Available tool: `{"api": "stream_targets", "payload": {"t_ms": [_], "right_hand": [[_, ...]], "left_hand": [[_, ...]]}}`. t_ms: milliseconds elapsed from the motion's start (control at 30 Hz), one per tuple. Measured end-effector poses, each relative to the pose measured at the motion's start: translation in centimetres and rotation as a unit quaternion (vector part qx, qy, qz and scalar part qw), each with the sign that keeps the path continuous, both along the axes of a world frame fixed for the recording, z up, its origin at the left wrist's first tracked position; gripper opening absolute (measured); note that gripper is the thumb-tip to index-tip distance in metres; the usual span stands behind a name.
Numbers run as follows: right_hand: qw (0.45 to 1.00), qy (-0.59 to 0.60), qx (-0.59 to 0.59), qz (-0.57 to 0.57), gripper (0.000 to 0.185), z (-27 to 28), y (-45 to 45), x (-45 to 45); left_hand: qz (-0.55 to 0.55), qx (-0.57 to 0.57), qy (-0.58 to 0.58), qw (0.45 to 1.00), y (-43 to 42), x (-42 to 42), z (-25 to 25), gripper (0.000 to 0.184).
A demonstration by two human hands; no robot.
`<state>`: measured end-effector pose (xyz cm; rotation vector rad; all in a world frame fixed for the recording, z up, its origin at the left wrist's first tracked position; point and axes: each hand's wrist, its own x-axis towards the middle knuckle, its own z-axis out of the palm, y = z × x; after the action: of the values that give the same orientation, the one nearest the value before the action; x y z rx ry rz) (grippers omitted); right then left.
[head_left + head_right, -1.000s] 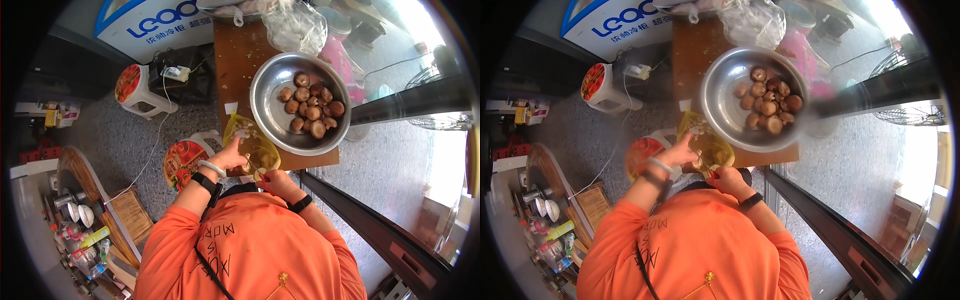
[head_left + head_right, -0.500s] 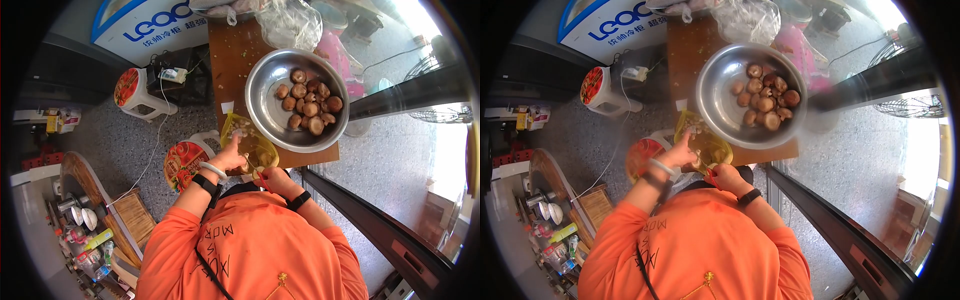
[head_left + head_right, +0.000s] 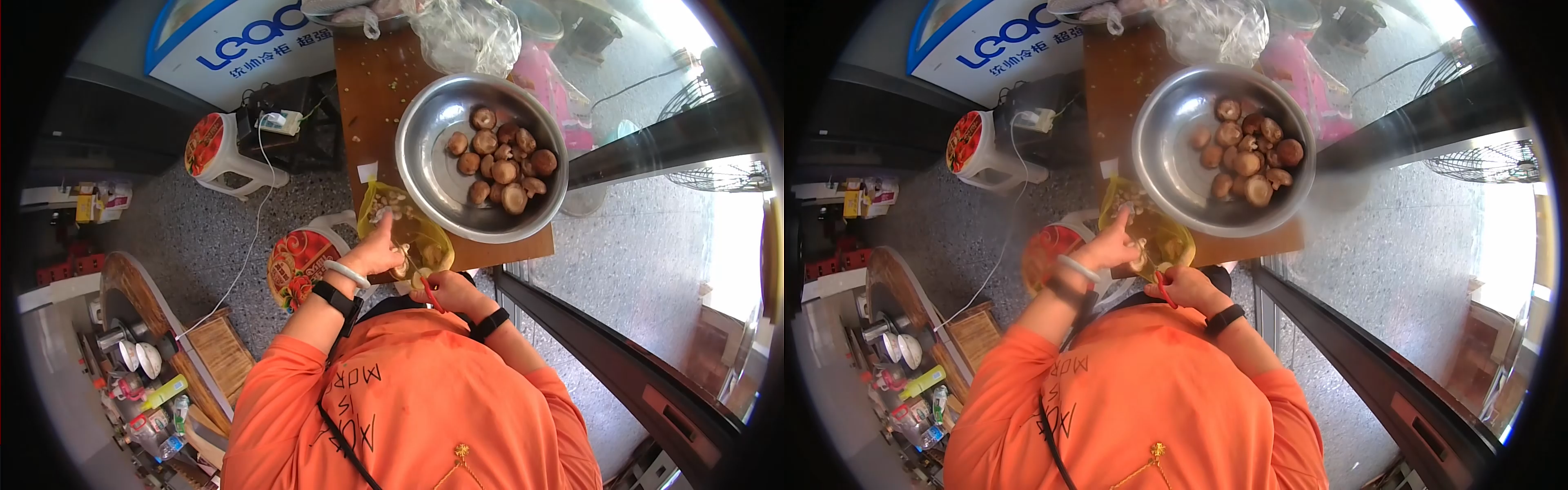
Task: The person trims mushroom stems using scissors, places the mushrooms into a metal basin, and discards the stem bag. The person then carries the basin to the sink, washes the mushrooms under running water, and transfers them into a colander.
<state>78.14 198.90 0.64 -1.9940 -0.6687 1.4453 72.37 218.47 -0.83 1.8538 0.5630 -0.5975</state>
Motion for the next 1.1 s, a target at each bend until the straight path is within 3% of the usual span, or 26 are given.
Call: {"api": "stream_targets", "payload": {"t_ms": [333, 467, 533, 600, 633, 667, 767, 833, 867, 900, 1000, 1100], "right_hand": [[0.994, -0.06, 0.094, -0.022, 0.035, -1.0, 0.0, 0.0], [0.989, -0.077, 0.123, -0.02, 0.034, -1.1, -0.8, 0.1], [0.995, -0.075, 0.056, -0.028, 0.031, -0.8, -1.8, 0.4], [0.994, -0.039, 0.061, -0.083, 0.031, 1.1, -2.9, 0.5], [0.988, -0.008, 0.075, -0.138, 0.031, 1.7, -3.2, 0.8], [0.987, -0.013, 0.076, -0.139, 0.031, 1.2, -3.6, 1.1], [0.985, -0.02, 0.011, -0.172, 0.032, 0.3, -4.9, 1.0], [0.983, -0.046, 0.007, -0.176, 0.033, -0.3, -5.3, 0.9], [0.981, -0.072, 0.004, -0.178, 0.033, -0.7, -5.5, 0.8], [0.981, -0.073, 0.003, -0.179, 0.033, -1.0, -5.6, 0.8], [0.977, -0.124, -0.033, -0.17, 0.029, -2.4, -5.9, 0.1], [0.981, -0.008, -0.135, -0.137, 0.035, -3.4, -5.4, -0.2]], "left_hand": [[-0.007, 0.022, -0.03, 0.999, 0.1, -0.6, -1.0, 0.087], [-0.012, 0.043, -0.028, 0.999, 0.6, 0.5, 2.0, 0.081], [0.134, -0.279, -0.057, 0.949, 0.8, 1.7, 5.5, 0.076], [0.176, -0.396, -0.175, 0.884, -0.4, 3.2, 10.4, 0.069], [0.214, -0.372, -0.205, 0.88, -0.4, 3.5, 10.6, 0.053], [0.211, -0.372, -0.209, 0.879, 0.1, 3.8, 9.5, 0.053], [0.254, -0.258, -0.09, 0.928, 0.3, 2.7, 1.8, 0.014], [0.18, -0.096, -0.01, 0.979, -0.7, 1.6, -3.7, 0.012], [0.141, -0.016, -0.01, 0.99, -1.3, 0.6, -7.4, 0.01], [0.05, 0.088, -0.062, 0.993, -1.9, 0.1, -7.8, 0.011], [-0.071, 0.124, 0.072, 0.987, -3.1, 0.2, -6.2, 0.014], [-0.124, 0.057, 0.128, 0.982, -3.7, 1.1, -3.5, 0.028]]}}
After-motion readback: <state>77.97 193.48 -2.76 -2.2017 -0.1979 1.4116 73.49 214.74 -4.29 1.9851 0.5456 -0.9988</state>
